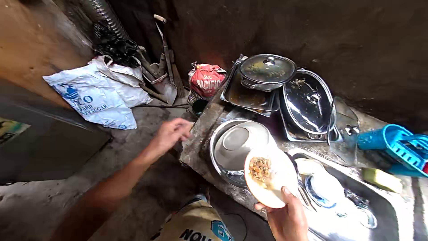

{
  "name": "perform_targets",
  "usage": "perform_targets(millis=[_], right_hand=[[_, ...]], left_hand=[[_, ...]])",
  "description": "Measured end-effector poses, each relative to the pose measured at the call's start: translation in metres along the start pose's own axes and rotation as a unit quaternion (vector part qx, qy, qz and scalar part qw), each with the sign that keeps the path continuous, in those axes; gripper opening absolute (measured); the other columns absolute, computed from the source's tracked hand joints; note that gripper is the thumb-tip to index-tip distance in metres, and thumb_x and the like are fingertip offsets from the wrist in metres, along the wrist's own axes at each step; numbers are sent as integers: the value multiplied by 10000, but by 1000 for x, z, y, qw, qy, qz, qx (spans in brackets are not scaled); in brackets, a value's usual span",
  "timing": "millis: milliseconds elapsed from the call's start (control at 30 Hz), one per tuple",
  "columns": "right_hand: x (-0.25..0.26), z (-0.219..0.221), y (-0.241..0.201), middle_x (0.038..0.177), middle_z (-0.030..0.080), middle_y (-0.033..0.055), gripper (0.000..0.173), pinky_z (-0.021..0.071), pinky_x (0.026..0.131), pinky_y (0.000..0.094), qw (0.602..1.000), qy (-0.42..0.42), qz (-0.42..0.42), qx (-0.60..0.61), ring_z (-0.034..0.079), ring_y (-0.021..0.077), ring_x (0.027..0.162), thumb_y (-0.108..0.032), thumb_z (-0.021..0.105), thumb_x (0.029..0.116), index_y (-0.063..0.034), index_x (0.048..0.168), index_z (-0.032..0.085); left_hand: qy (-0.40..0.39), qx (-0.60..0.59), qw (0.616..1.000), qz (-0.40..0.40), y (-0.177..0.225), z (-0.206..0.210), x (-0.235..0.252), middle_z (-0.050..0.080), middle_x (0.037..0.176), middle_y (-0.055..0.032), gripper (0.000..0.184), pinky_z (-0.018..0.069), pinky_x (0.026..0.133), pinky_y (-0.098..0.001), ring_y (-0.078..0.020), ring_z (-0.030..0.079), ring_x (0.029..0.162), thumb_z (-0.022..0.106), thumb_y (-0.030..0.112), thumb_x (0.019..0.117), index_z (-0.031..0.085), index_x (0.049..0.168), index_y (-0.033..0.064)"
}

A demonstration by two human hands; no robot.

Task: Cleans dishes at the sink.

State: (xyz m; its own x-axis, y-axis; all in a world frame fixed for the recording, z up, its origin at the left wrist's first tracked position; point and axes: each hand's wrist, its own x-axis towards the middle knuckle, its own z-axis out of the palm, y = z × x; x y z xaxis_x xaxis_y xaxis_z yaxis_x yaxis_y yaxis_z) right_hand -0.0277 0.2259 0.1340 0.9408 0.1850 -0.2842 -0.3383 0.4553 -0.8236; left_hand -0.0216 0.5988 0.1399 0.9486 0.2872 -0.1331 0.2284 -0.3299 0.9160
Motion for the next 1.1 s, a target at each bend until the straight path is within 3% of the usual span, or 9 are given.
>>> perform_targets(millis=[133,400,500,600,667,800,900,1000,1100], right_hand=[[-2,60,26,1002,733,172,538,617,468,419,1000,-20,-4,0,755,274,714,-372,650,943,-5,1280,447],[3,164,95,1015,724,176,497,627,493,412,1000,-1,-6,-3,754,273,723,-312,541,989,19,1325,387],[19,202,130,1068,707,204,622,644,558,437,1000,27,7,0,755,302,785,-334,587,970,28,1401,321],[47,243,177,1151,687,212,714,655,661,466,999,54,4,10,749,318,888,-335,595,963,20,1481,256],[74,271,208,1158,687,210,678,655,707,462,997,79,-7,19,746,310,912,-311,545,982,26,1487,243],[135,324,260,1153,682,231,604,652,712,473,993,110,-9,47,743,326,903,-273,444,1020,42,1488,229],[176,347,287,1294,618,236,655,651,776,506,995,103,-9,-14,717,341,1024,-305,463,1045,35,1546,212],[190,354,301,1463,530,182,657,638,854,452,984,102,25,-141,691,271,1108,-262,580,1006,7,1552,332],[178,342,320,1450,544,172,554,631,843,413,965,116,65,-227,705,231,1040,-245,614,995,-11,1477,475]], left_hand=[[43,-1,994,-99,-85,-79,-22,732,897,-58,268,600,715,-299,-125,704,743,551,215,1059,649,1207,14],[-114,-50,989,-81,-124,-96,-2,744,944,-39,270,606,725,-287,-119,718,789,576,239,1039,659,1199,37],[-205,-192,960,-19,-121,-104,23,736,1173,-98,569,631,822,-402,-229,734,1006,473,479,1057,576,1374,18],[-276,-267,923,-10,-123,-108,48,648,1354,-116,945,588,975,-448,-229,664,1193,436,769,942,440,1498,4],[-285,-271,920,0,-134,-117,71,563,1464,-119,922,513,1100,-400,-177,577,1316,420,713,987,384,1527,-33],[-197,-227,954,0,-162,-143,135,628,1364,-143,704,520,1083,-359,-150,611,1262,369,533,1079,504,1417,-70],[-159,-181,970,-23,-180,-157,196,664,1282,-161,623,538,1054,-380,-164,644,1205,321,449,1089,571,1337,-65],[-166,-120,979,-23,-206,-163,265,660,1273,-180,550,584,976,-411,-193,678,1135,328,375,1095,549,1386,-36],[-171,7,985,-5,-235,-155,334,645,1298,-222,479,546,1013,-465,-255,666,1169,348,292,1114,495,1470,8]])
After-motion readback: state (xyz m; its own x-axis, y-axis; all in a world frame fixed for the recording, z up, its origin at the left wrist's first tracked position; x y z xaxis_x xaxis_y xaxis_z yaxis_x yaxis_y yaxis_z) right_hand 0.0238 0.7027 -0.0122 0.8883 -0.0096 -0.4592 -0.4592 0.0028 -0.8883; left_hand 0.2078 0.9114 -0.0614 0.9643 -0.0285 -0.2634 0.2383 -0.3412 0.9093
